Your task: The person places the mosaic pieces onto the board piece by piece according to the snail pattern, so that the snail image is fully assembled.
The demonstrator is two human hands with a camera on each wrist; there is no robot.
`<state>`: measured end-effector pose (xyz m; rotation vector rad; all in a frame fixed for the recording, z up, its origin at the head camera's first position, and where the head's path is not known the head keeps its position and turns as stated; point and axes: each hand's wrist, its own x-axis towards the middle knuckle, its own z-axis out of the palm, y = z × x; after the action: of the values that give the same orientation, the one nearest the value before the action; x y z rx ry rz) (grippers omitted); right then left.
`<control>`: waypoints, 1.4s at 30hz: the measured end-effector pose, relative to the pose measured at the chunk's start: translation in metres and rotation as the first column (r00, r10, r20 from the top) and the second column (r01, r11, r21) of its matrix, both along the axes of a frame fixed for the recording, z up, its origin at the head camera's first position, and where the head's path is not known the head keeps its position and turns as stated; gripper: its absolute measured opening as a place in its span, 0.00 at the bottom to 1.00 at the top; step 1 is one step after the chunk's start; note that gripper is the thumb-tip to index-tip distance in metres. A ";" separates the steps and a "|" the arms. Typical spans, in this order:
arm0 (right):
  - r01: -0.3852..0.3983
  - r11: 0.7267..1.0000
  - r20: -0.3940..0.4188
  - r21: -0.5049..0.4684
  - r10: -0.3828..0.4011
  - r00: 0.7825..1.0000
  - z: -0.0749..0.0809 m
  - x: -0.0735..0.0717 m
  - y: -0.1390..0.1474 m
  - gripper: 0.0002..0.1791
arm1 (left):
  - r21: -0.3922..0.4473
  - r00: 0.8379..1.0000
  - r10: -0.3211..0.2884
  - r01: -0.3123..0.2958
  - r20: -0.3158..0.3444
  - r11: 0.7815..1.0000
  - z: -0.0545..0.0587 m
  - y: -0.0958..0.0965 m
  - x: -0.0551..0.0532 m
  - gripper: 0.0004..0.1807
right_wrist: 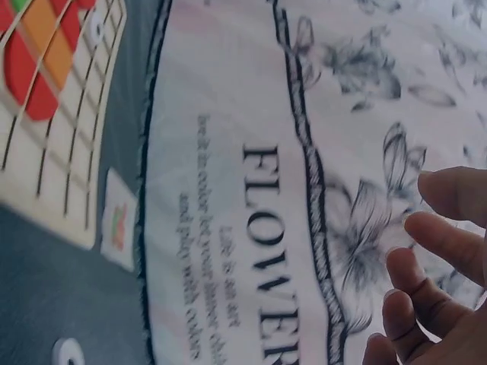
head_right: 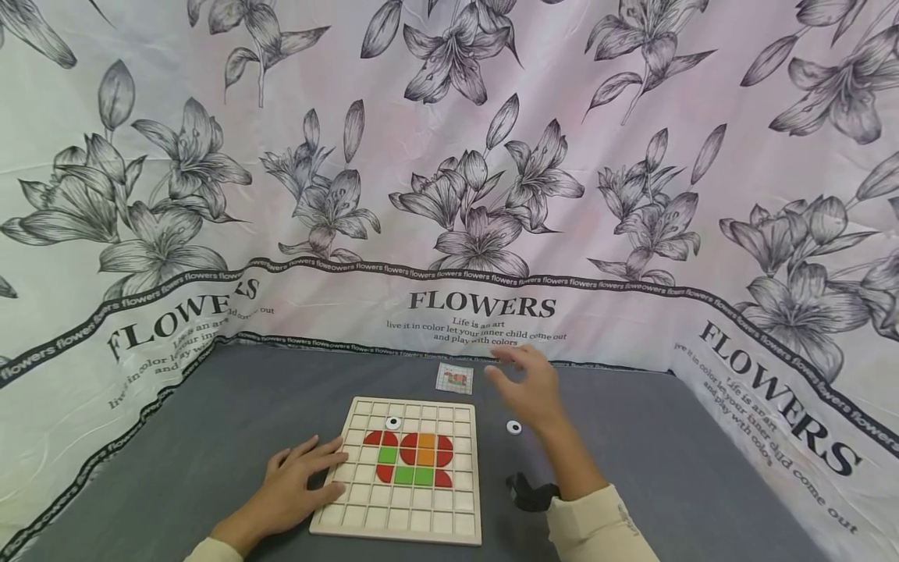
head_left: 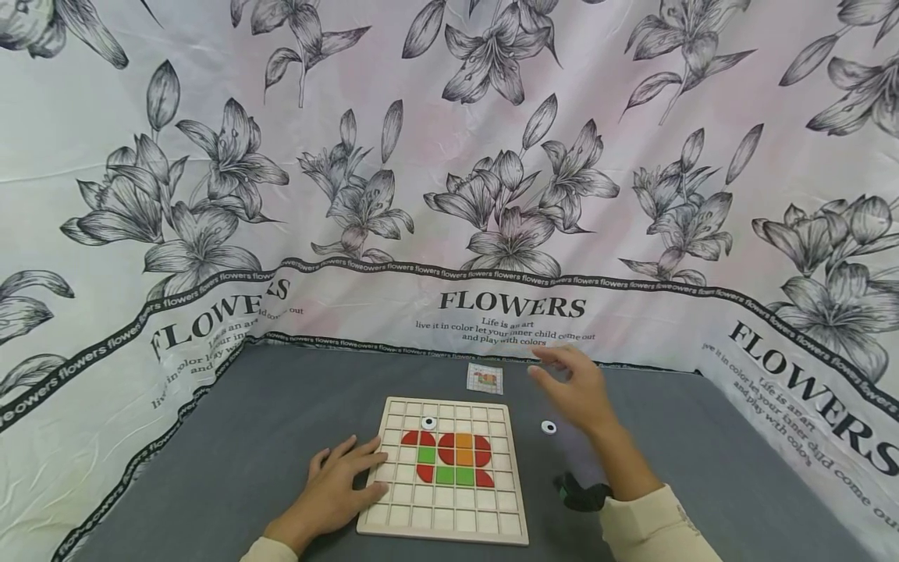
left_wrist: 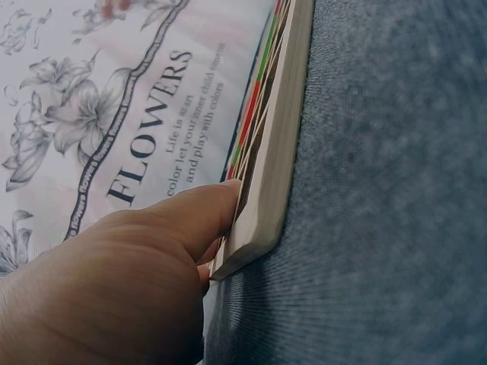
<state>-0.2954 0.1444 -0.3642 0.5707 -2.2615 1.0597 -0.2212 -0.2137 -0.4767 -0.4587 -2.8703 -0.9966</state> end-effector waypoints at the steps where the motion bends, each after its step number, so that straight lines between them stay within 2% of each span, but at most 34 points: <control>1: 0.011 1.000 0.007 -0.013 -0.011 1.000 -0.004 -0.001 0.005 0.15 | -0.003 1.000 0.001 -0.001 0.000 1.000 -0.001 0.000 0.000 0.26; 11: 0.114 0.993 0.136 -0.002 -0.113 0.984 -0.048 -0.007 0.031 0.16 | 0.014 1.000 -0.003 0.003 0.001 1.000 -0.002 0.001 0.002 0.26; 18: 0.199 0.979 0.307 0.041 -0.202 0.930 -0.082 -0.015 0.043 0.17 | 0.018 1.000 -0.012 0.012 0.006 1.000 -0.002 0.001 0.003 0.27; 22: 0.204 0.973 0.341 0.106 -0.228 0.912 -0.095 -0.019 0.047 0.17 | 0.026 1.000 -0.014 0.014 -0.009 1.000 -0.002 0.000 0.002 0.26; 26: 0.192 0.962 0.364 0.193 -0.252 0.897 -0.103 -0.023 0.047 0.18 | 0.027 1.000 -0.010 0.011 -0.022 1.000 0.001 0.000 0.001 0.26; 28: 0.175 0.957 0.364 0.233 -0.252 0.897 -0.104 -0.023 0.045 0.17 | 0.026 1.000 -0.010 0.011 -0.020 1.000 0.002 0.000 0.001 0.25; 30: 0.157 0.950 0.344 0.269 -0.247 0.906 -0.104 -0.023 0.044 0.14 | 0.024 1.000 -0.010 0.010 -0.017 1.000 0.003 0.001 0.002 0.25; 33: 0.108 0.948 0.294 0.300 -0.200 0.935 -0.105 -0.022 0.043 0.09 | 0.019 1.000 -0.008 0.008 -0.017 1.000 0.005 0.001 0.002 0.25; 37: 0.055 0.959 0.274 0.279 -0.134 0.952 -0.104 -0.020 0.043 0.15 | 0.018 1.000 -0.010 0.011 -0.022 1.000 0.005 0.002 0.002 0.25; 39: 0.050 0.962 0.281 0.267 -0.127 0.951 -0.103 -0.019 0.044 0.18 | 0.019 1.000 -0.011 0.012 -0.025 1.000 0.005 0.002 0.002 0.25; 42: 0.081 0.954 0.280 0.289 -0.165 0.946 -0.102 -0.018 0.044 0.19 | 0.018 1.000 -0.012 0.013 -0.026 1.000 0.005 0.002 0.002 0.25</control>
<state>-0.3138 0.1886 -0.4667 0.3865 -2.7014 0.8198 -0.2190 -0.2116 -0.4719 -0.4847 -2.8367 -1.0110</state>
